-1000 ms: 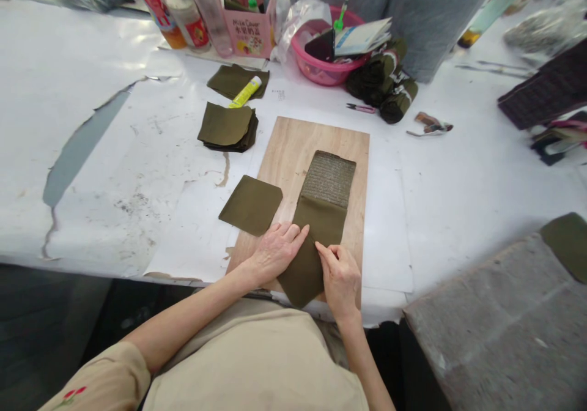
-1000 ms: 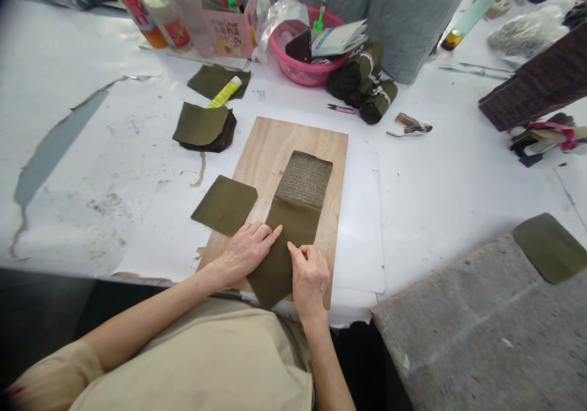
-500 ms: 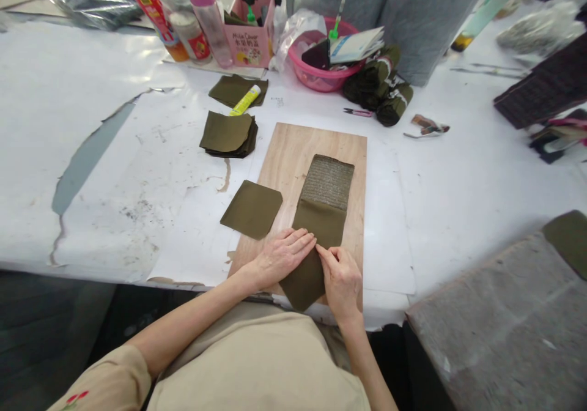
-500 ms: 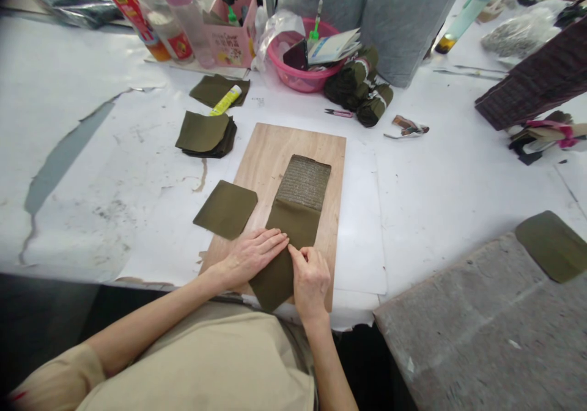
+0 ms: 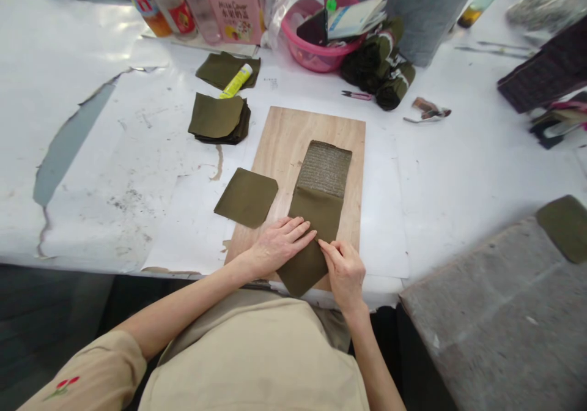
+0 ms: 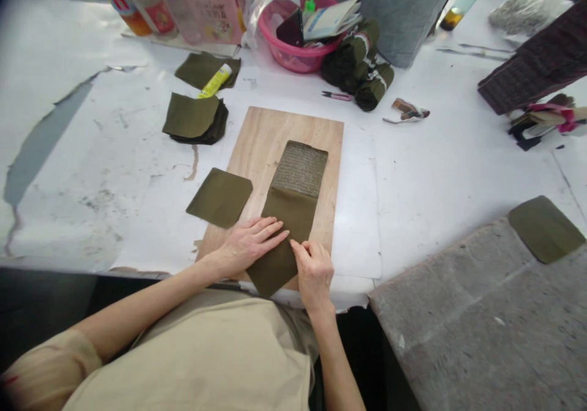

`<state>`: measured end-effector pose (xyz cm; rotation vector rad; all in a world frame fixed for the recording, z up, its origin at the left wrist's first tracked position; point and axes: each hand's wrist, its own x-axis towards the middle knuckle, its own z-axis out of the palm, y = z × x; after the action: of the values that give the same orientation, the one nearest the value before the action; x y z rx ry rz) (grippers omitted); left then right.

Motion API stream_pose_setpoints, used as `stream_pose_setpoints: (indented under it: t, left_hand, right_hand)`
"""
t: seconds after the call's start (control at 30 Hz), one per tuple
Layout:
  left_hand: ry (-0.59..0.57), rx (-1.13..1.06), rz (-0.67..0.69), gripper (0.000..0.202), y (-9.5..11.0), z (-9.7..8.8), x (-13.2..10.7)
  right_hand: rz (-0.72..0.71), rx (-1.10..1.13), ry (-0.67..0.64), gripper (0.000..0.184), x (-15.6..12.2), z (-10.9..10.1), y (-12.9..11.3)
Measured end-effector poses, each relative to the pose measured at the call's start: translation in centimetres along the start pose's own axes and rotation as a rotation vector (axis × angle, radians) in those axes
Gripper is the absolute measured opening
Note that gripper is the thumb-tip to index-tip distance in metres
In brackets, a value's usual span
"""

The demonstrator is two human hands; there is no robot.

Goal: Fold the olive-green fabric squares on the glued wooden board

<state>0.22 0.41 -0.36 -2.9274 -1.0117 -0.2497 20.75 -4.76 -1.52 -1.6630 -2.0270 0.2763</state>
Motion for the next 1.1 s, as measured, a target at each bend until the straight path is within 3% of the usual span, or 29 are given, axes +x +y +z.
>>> stream_pose_setpoints:
  t: [0.33, 0.77, 1.1]
  left_hand:
    - [0.015, -0.034, 0.101, 0.03, -0.4, -0.2, 0.8]
    - [0.007, -0.089, 0.128, 0.031, -0.5, -1.1, 1.2]
    - [-0.009, -0.05, 0.169, 0.028, -0.1, -0.6, 1.3]
  right_hand:
    - [-0.006, -0.027, -0.007, 0.021, -0.3, -0.2, 0.2]
    - [-0.045, -0.099, -0.054, 0.026, -1.0, -0.3, 0.7]
    - [-0.051, -0.116, -0.049, 0.024, -1.5, -0.9, 0.9]
